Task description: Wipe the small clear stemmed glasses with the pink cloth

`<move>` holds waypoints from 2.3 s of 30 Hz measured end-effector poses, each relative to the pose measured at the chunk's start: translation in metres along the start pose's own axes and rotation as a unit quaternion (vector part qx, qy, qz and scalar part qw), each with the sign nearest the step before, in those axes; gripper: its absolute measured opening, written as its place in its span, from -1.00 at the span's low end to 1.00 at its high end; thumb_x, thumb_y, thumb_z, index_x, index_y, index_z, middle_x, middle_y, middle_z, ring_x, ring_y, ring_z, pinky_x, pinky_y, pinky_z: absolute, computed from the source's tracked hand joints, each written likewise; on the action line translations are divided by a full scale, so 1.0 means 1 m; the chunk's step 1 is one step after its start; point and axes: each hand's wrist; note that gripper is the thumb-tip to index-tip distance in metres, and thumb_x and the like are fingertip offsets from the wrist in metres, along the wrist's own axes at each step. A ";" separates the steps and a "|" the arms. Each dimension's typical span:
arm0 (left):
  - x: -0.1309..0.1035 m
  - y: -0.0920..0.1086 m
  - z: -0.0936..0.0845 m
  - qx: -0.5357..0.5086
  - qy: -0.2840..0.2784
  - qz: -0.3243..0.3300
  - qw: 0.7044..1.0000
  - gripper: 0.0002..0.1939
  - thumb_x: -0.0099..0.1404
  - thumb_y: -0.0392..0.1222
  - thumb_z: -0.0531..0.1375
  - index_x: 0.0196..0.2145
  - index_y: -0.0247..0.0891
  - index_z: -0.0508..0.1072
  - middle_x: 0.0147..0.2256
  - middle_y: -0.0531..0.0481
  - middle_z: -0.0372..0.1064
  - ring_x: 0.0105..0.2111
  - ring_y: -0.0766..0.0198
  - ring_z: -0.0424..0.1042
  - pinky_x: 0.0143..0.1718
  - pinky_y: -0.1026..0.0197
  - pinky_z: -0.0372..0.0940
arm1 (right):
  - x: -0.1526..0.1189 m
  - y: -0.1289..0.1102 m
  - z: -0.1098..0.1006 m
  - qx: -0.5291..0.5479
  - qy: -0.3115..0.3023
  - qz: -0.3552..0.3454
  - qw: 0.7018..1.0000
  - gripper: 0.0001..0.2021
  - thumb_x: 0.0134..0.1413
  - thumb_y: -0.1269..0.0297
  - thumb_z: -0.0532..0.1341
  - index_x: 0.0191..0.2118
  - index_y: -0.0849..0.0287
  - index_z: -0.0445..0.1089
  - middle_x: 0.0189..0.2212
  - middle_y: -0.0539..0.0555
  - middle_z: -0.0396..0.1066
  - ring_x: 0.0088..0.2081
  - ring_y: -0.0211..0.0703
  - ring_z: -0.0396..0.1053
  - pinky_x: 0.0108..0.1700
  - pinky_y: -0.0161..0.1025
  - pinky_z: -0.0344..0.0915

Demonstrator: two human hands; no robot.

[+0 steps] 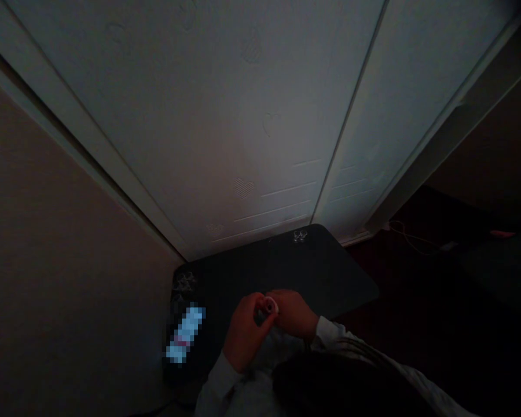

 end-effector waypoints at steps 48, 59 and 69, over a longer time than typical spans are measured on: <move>-0.005 -0.016 0.001 -0.094 0.033 0.025 0.995 -0.84 0.12 -0.23 0.16 -0.28 -0.22 0.36 -0.32 0.01 0.35 -0.29 0.27 0.38 -0.22 0.20 0.30 | -0.015 0.020 0.012 0.132 0.182 -0.133 0.965 -0.61 0.06 0.40 0.09 0.04 0.10 0.17 -0.04 0.12 0.30 0.01 -0.13 0.20 0.03 -0.10 0.14; 0.002 -0.002 0.009 -0.044 -0.024 0.038 0.998 -0.79 0.09 -0.24 0.17 -0.26 -0.23 0.39 -0.31 -0.01 0.39 -0.29 0.24 0.37 -0.22 0.20 0.26 | -0.015 0.027 0.009 0.103 0.069 -0.073 0.990 -0.82 -0.01 0.28 0.12 -0.26 0.23 0.30 -0.35 0.10 0.35 -0.30 -0.14 0.28 -0.22 -0.20 0.17; 0.000 -0.003 0.000 0.008 -0.029 0.052 0.998 -0.83 0.09 -0.19 0.18 -0.31 -0.25 0.38 -0.29 -0.05 0.34 -0.25 0.20 0.31 -0.22 0.18 0.22 | -0.011 0.024 0.025 0.103 0.049 -0.028 0.993 -0.81 0.01 0.20 0.11 -0.31 0.21 0.31 -0.39 0.05 0.34 -0.37 -0.21 0.26 -0.32 -0.31 0.11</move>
Point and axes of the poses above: each hand's wrist, its own x-axis towards the middle knuckle, its own z-axis out of the palm, y = z × x
